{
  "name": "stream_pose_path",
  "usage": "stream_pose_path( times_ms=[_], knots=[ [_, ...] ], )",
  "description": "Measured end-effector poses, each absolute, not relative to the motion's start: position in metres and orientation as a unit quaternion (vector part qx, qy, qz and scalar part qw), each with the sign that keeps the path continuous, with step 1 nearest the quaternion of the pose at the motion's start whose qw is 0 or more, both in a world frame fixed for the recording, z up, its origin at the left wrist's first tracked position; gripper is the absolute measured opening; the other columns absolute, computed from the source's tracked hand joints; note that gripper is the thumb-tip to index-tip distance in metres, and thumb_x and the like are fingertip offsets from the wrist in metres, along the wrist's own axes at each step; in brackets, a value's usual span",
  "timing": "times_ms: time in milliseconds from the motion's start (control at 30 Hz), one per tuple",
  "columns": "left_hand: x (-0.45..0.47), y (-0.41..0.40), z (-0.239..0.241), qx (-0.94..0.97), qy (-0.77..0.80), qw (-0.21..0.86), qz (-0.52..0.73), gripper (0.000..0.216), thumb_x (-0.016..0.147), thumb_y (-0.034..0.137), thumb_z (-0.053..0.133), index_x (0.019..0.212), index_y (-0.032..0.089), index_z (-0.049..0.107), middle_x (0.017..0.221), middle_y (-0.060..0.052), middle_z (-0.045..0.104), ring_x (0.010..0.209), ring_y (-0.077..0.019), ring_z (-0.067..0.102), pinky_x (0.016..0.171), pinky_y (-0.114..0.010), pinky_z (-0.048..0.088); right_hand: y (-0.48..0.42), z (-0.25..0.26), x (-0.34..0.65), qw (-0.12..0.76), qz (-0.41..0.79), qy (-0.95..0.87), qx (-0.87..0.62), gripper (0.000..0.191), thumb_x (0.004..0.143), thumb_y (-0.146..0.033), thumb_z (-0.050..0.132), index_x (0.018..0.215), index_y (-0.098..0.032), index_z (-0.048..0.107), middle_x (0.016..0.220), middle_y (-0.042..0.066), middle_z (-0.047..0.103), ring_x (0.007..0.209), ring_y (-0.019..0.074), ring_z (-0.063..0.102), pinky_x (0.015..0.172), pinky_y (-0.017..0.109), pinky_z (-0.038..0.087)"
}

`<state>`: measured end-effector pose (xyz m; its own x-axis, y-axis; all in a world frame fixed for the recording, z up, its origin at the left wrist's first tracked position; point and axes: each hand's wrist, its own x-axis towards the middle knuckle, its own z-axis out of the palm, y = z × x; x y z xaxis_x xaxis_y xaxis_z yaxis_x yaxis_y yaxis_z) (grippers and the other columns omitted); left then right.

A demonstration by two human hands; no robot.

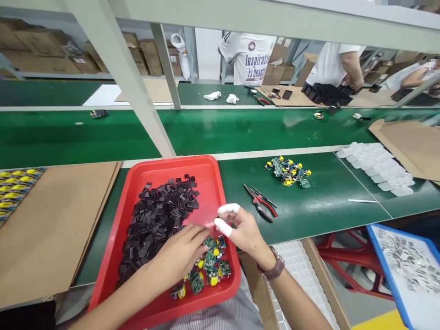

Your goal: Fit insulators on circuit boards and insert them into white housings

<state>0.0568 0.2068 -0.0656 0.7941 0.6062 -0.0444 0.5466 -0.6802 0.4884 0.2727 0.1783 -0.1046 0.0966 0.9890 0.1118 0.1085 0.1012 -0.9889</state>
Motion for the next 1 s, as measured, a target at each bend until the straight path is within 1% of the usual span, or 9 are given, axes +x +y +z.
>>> stream_pose_path(
  times_ms=[100, 233, 367, 533, 600, 700, 767, 900, 1000],
  knots=[
    [0.071, 0.211, -0.06, 0.873, 0.318, 0.327, 0.173, 0.034, 0.1, 0.024, 0.062, 0.133, 0.018, 0.059, 0.123, -0.011, 0.071, 0.112, -0.0264, 0.068, 0.098, -0.043, 0.057, 0.166, -0.103, 0.276, 0.546, 0.413, -0.541, -0.49, 0.015, 0.091, -0.024, 0.075, 0.105, -0.025, 0.073, 0.093, 0.004, 0.076, 0.082, 0.0176, 0.072, 0.079, 0.032, 0.059],
    [0.085, 0.208, -0.053, 0.812, 0.341, 0.377, 0.287, 0.012, 0.097, 0.019, 0.065, 0.108, 0.02, 0.07, 0.095, -0.002, 0.075, 0.083, -0.016, 0.071, 0.079, -0.027, 0.055, 0.16, -0.096, 0.277, 0.578, 0.38, -0.574, -0.439, 0.012, 0.092, -0.017, 0.072, 0.1, -0.025, 0.074, 0.096, 0.004, 0.069, 0.089, 0.018, 0.067, 0.081, 0.032, 0.054],
    [0.096, 0.2, -0.05, 0.769, 0.388, 0.42, 0.285, 0.012, 0.094, 0.014, 0.064, 0.094, 0.02, 0.074, 0.084, 0.0, 0.076, 0.073, -0.0141, 0.069, 0.072, -0.025, 0.052, 0.157, -0.095, 0.276, 0.587, 0.389, -0.566, -0.427, 0.014, 0.094, -0.014, 0.068, 0.103, -0.025, 0.071, 0.097, 0.004, 0.066, 0.089, 0.0174, 0.065, 0.08, 0.032, 0.053],
    [0.093, 0.197, -0.047, 0.687, 0.421, 0.551, 0.216, 0.019, 0.099, 0.031, 0.061, 0.105, 0.024, 0.077, 0.087, 0.0, 0.078, 0.078, -0.0168, 0.072, 0.073, -0.027, 0.056, 0.152, -0.1, 0.284, 0.579, 0.368, -0.605, -0.404, 0.029, 0.091, -0.007, 0.069, 0.112, -0.026, 0.072, 0.103, 0.005, 0.071, 0.093, 0.0183, 0.068, 0.084, 0.033, 0.055],
    [0.085, 0.201, -0.046, 0.704, 0.43, 0.529, 0.2, 0.022, 0.102, 0.034, 0.057, 0.11, 0.025, 0.076, 0.094, -0.001, 0.078, 0.084, -0.0173, 0.073, 0.078, -0.029, 0.058, 0.147, -0.101, 0.291, 0.601, 0.366, -0.579, -0.411, 0.029, 0.091, -0.006, 0.068, 0.109, -0.027, 0.073, 0.1, 0.004, 0.073, 0.091, 0.0183, 0.07, 0.082, 0.033, 0.057],
    [0.071, 0.208, -0.048, 0.766, 0.451, 0.417, 0.187, 0.024, 0.102, 0.032, 0.056, 0.116, 0.024, 0.073, 0.113, -0.005, 0.076, 0.101, -0.0205, 0.072, 0.094, -0.037, 0.057, 0.138, -0.103, 0.304, 0.637, 0.361, -0.514, -0.447, 0.029, 0.091, -0.006, 0.068, 0.108, -0.028, 0.074, 0.098, 0.004, 0.074, 0.087, 0.0184, 0.072, 0.078, 0.031, 0.06],
    [0.066, 0.207, -0.055, 0.816, 0.438, 0.353, 0.134, 0.024, 0.1, 0.031, 0.057, 0.117, 0.023, 0.072, 0.117, -0.008, 0.074, 0.109, -0.0249, 0.07, 0.102, -0.044, 0.054, 0.134, -0.101, 0.311, 0.64, 0.345, -0.503, -0.467, 0.028, 0.089, -0.007, 0.07, 0.107, -0.028, 0.077, 0.097, 0.004, 0.075, 0.084, 0.0178, 0.072, 0.077, 0.029, 0.06],
    [0.066, 0.198, -0.084, 0.868, 0.415, 0.271, 0.034, 0.03, 0.092, 0.025, 0.062, 0.119, 0.021, 0.074, 0.117, -0.013, 0.076, 0.109, -0.034, 0.072, 0.098, -0.051, 0.058, 0.132, -0.099, 0.309, 0.635, 0.343, -0.517, -0.461, 0.02, 0.089, -0.01, 0.07, 0.098, -0.026, 0.078, 0.093, 0.005, 0.076, 0.086, 0.0188, 0.073, 0.079, 0.028, 0.06],
    [0.06, 0.205, -0.117, 0.874, 0.419, 0.24, 0.062, 0.038, 0.09, 0.022, 0.057, 0.123, 0.025, 0.075, 0.113, -0.013, 0.078, 0.104, -0.0339, 0.075, 0.092, -0.045, 0.062, 0.137, -0.113, 0.295, 0.649, 0.358, -0.494, -0.455, 0.012, 0.091, -0.017, 0.07, 0.094, -0.025, 0.078, 0.089, 0.006, 0.076, 0.081, 0.0191, 0.073, 0.075, 0.028, 0.06]
  ],
)
